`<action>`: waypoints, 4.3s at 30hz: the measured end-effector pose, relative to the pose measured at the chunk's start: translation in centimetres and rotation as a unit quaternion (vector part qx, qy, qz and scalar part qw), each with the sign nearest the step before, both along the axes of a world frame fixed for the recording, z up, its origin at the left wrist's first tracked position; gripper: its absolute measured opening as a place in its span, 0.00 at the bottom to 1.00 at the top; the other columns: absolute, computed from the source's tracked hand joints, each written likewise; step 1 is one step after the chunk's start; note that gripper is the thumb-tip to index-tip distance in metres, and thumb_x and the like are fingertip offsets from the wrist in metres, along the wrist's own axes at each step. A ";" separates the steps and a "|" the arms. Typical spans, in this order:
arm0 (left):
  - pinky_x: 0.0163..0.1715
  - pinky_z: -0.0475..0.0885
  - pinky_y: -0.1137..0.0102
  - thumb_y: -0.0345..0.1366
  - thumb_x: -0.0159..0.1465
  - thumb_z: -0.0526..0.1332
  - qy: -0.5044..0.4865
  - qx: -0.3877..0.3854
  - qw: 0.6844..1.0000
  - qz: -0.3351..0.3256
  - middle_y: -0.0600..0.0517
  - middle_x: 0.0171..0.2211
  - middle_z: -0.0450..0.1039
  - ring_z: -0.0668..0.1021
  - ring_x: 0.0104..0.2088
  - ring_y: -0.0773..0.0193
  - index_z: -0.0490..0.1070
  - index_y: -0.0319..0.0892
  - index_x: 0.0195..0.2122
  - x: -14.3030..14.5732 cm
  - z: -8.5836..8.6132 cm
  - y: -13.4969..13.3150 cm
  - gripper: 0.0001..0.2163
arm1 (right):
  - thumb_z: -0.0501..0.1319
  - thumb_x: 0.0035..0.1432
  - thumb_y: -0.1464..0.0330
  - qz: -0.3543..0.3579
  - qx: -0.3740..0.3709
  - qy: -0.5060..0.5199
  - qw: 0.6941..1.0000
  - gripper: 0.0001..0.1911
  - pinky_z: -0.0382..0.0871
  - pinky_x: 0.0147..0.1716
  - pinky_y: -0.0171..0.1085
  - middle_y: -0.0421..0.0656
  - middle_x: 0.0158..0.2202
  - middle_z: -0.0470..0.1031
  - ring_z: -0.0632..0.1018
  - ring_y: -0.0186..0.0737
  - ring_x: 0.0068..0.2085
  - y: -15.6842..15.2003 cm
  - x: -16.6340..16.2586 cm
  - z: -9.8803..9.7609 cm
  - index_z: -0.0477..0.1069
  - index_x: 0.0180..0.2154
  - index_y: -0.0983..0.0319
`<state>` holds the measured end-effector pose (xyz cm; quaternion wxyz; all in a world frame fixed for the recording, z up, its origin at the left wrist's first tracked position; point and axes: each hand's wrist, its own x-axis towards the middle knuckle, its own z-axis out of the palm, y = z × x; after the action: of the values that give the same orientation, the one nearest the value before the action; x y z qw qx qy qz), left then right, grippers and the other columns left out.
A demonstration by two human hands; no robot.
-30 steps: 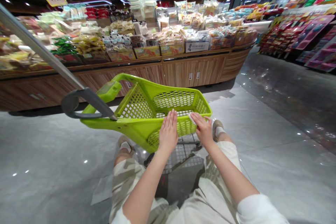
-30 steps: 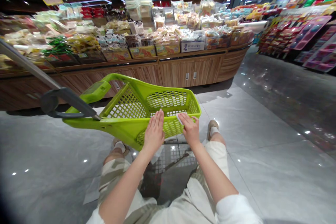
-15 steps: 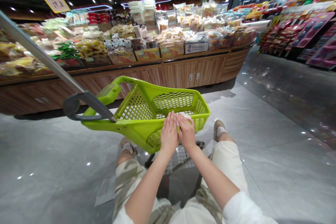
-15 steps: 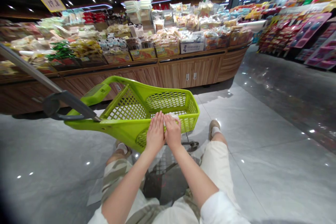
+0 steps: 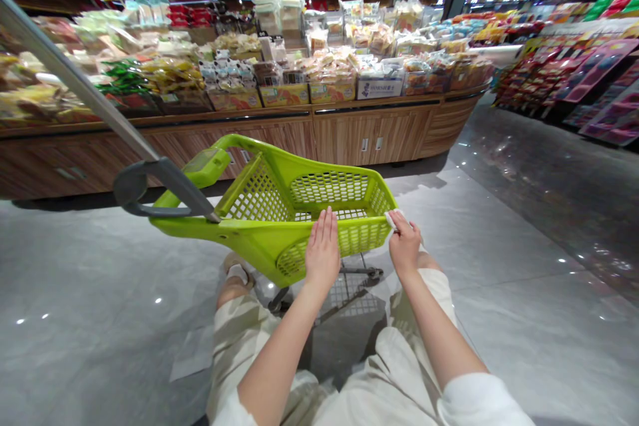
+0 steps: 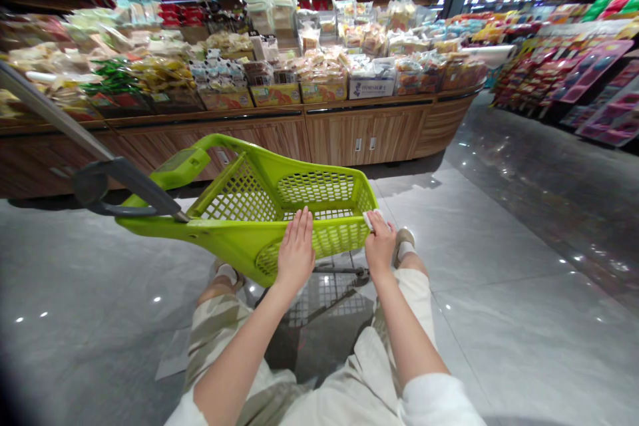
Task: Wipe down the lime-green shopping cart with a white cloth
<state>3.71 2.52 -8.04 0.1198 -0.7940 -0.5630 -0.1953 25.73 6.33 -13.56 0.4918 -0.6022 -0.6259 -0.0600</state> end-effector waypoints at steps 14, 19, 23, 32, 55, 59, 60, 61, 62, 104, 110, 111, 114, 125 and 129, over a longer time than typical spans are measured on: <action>0.70 0.49 0.57 0.24 0.57 0.53 0.003 -0.003 1.000 0.005 0.40 0.73 0.41 0.42 0.72 0.56 0.40 0.28 0.70 -0.8 -0.1 -0.3 0.39 | 0.48 0.48 0.84 0.128 -0.014 -0.110 0.986 0.39 0.51 0.63 0.48 0.44 0.59 0.73 0.71 0.38 0.62 -1.6 -2.8 1.6 0.66 0.60 0.57; 0.70 0.48 0.57 0.25 0.57 0.55 -0.007 -0.011 1.000 0.000 0.40 0.73 0.41 0.42 0.72 0.55 0.41 0.28 0.70 -0.5 0.1 -0.5 0.39 | 0.48 0.48 0.82 0.022 -0.033 -0.038 0.998 0.34 0.58 0.59 0.49 0.46 0.55 0.77 0.74 0.41 0.59 -0.7 0.5 0.5 0.73 0.54 0.58; 0.70 0.48 0.55 0.26 0.55 0.57 -0.020 -0.016 1.000 0.005 0.39 0.72 0.41 0.43 0.72 0.53 0.40 0.28 0.70 0.0 0.3 -0.6 0.42 | 0.48 0.49 0.83 -0.013 -0.031 -0.023 0.999 0.34 0.54 0.62 0.52 0.47 0.55 0.77 0.74 0.43 0.59 -1.0 -4.4 1.2 0.72 0.55 0.60; 0.70 0.50 0.55 0.26 0.58 0.54 -0.026 0.000 1.000 0.011 0.38 0.72 0.45 0.45 0.72 0.54 0.41 0.30 0.70 -0.1 -0.1 -0.3 0.39 | 0.48 0.48 0.84 0.165 -0.034 -0.134 0.977 0.41 0.47 0.65 0.48 0.43 0.61 0.71 0.68 0.38 0.64 -2.2 -8.5 2.9 0.63 0.63 0.57; 0.70 0.49 0.55 0.27 0.58 0.55 -0.029 -0.005 0.999 0.016 0.38 0.72 0.43 0.44 0.72 0.54 0.41 0.30 0.70 -0.3 -0.3 -0.4 0.39 | 0.49 0.50 0.83 0.156 -0.042 -0.123 0.979 0.39 0.41 0.67 0.51 0.42 0.61 0.71 0.70 0.39 0.63 -2.1 -6.6 2.6 0.64 0.62 0.55; 0.70 0.49 0.55 0.27 0.57 0.56 -0.029 -0.003 1.000 0.011 0.39 0.72 0.44 0.44 0.72 0.53 0.41 0.29 0.70 -0.4 -0.1 -0.5 0.40 | 0.49 0.48 0.83 0.087 -0.051 -0.080 0.992 0.38 0.45 0.65 0.53 0.43 0.59 0.73 0.72 0.40 0.61 -1.2 -0.1 1.1 0.67 0.59 0.55; 0.70 0.49 0.55 0.27 0.57 0.56 -0.030 -0.004 0.999 0.010 0.39 0.72 0.44 0.44 0.72 0.53 0.41 0.29 0.70 -0.3 -0.1 -0.5 0.40 | 0.48 0.48 0.82 0.072 -0.055 -0.065 0.994 0.37 0.46 0.64 0.54 0.43 0.58 0.74 0.73 0.41 0.60 -1.0 0.7 0.8 0.69 0.58 0.54; 0.70 0.48 0.54 0.27 0.57 0.55 -0.031 -0.006 0.999 0.009 0.39 0.72 0.44 0.44 0.72 0.53 0.41 0.29 0.70 -0.2 0.0 -0.5 0.40 | 0.48 0.48 0.82 0.055 -0.056 -0.049 0.996 0.36 0.46 0.64 0.55 0.43 0.57 0.76 0.74 0.41 0.59 -0.8 1.0 0.7 0.71 0.56 0.55; 0.70 0.48 0.54 0.27 0.57 0.55 -0.032 -0.008 0.999 0.009 0.39 0.72 0.44 0.44 0.72 0.53 0.41 0.29 0.70 -0.1 0.1 -0.5 0.40 | 0.48 0.48 0.82 0.034 -0.056 -0.033 0.997 0.35 0.47 0.64 0.56 0.44 0.56 0.76 0.74 0.42 0.59 -0.7 0.8 0.7 0.72 0.55 0.55; 0.70 0.48 0.55 0.27 0.58 0.55 -0.028 -0.006 1.000 0.012 0.39 0.72 0.45 0.44 0.72 0.53 0.41 0.29 0.70 -1.5 -0.1 -0.9 0.39 | 0.48 0.52 0.82 0.178 -0.058 -0.191 0.963 0.38 0.41 0.63 0.51 0.43 0.60 0.72 0.71 0.41 0.61 -1.0 -1.4 2.1 0.62 0.63 0.54; 0.70 0.47 0.55 0.27 0.57 0.55 -0.030 -0.012 0.999 0.017 0.38 0.72 0.45 0.43 0.72 0.52 0.42 0.27 0.70 -1.2 0.0 -0.9 0.39 | 0.48 0.48 0.82 0.038 -0.058 -0.104 0.992 0.39 0.46 0.61 0.52 0.44 0.59 0.73 0.72 0.42 0.60 -0.7 1.6 -0.2 0.66 0.61 0.54; 0.70 0.46 0.55 0.27 0.57 0.56 -0.031 -0.013 0.999 0.021 0.37 0.72 0.44 0.43 0.72 0.51 0.42 0.26 0.70 -1.1 0.0 -0.9 0.39 | 0.48 0.48 0.82 0.022 -0.053 -0.091 0.994 0.38 0.46 0.61 0.52 0.45 0.59 0.73 0.72 0.43 0.61 -0.9 0.5 -0.1 0.67 0.60 0.55; 0.70 0.46 0.54 0.27 0.57 0.56 -0.030 -0.015 0.999 0.030 0.36 0.72 0.44 0.43 0.72 0.51 0.42 0.26 0.70 -0.8 0.1 -1.0 0.40 | 0.47 0.50 0.82 0.036 -0.039 -0.083 0.995 0.37 0.44 0.63 0.52 0.46 0.59 0.73 0.70 0.44 0.62 -1.5 -5.1 1.1 0.66 0.60 0.58; 0.70 0.48 0.55 0.26 0.57 0.55 -0.011 0.002 1.000 0.017 0.38 0.72 0.45 0.44 0.72 0.52 0.42 0.27 0.70 -1.5 -0.3 -0.7 0.39 | 0.48 0.52 0.83 0.147 -0.043 -0.176 0.972 0.39 0.37 0.65 0.51 0.44 0.63 0.68 0.67 0.39 0.64 -2.2 -5.6 2.5 0.60 0.65 0.55; 0.70 0.48 0.55 0.26 0.57 0.55 -0.025 -0.004 1.000 0.018 0.38 0.72 0.44 0.44 0.72 0.52 0.41 0.27 0.70 -1.4 -0.3 -0.8 0.40 | 0.48 0.51 0.82 0.045 -0.057 -0.146 0.987 0.39 0.40 0.64 0.53 0.45 0.62 0.70 0.69 0.41 0.63 -1.5 0.6 0.4 0.62 0.63 0.54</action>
<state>2.36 1.73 -8.32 0.1054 -0.7793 -0.5807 -0.2107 26.35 4.84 -13.17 0.3624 -0.5852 -0.7198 -0.0899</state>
